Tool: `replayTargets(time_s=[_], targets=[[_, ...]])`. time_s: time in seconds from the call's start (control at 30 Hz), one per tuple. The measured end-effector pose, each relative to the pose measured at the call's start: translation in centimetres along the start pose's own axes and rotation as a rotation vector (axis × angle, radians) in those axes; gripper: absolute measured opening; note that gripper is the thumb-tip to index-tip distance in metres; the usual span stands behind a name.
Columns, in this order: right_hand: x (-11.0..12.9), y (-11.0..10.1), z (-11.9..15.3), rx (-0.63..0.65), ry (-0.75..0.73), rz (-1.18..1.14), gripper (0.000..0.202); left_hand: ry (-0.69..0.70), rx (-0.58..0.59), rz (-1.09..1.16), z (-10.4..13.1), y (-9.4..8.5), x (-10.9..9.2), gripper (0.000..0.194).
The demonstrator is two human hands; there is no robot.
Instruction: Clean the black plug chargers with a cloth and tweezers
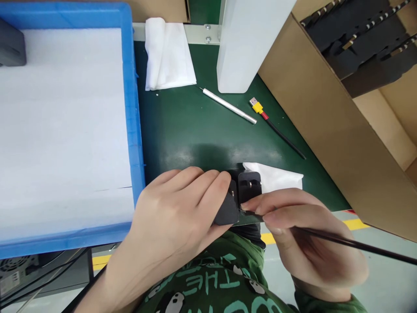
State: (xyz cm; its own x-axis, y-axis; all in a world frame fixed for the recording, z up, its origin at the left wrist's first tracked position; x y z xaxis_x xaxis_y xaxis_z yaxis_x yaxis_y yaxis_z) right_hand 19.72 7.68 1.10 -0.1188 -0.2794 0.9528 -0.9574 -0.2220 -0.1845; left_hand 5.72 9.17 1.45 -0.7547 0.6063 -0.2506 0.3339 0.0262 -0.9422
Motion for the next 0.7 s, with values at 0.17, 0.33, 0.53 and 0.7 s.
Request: replayTargets(time_s=[0.17,0.33,0.53,0.7], targets=[[0.10,-0.08,-0.04,-0.021,-0.004,-0.010,0.024,0.003,-0.015,-0.007,0.11,-0.33,-0.07,0.035],[0.18,-0.12,-0.08,-0.028,-0.011,-0.009,0.024,0.008,-0.023,-0.015,0.17,-0.26,-0.11,0.036],[0.10,-0.20,-0.10,-0.040,-0.022,-0.009,0.023,0.008,-0.028,-0.015,0.03,-0.08,-0.11,0.035],[0.08,0.02,-0.04,0.009,-0.019,-0.016,0.025,0.006,-0.018,-0.016,-0.05,-0.04,-0.08,0.032]])
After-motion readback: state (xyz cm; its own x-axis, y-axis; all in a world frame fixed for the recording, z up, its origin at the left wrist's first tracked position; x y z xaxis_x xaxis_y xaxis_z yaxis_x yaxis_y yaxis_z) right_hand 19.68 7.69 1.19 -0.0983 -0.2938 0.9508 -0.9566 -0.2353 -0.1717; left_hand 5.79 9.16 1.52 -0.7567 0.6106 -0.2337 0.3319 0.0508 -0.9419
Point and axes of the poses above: each hand's wrist, its own z-axis away from the middle knuckle, its own y-axis out of the palm, x = y × z, the point moved 9 cm from there along -z, towards the middle knuckle, and after that the axes turned 3 degrees about -z, right-handed, at the moved point
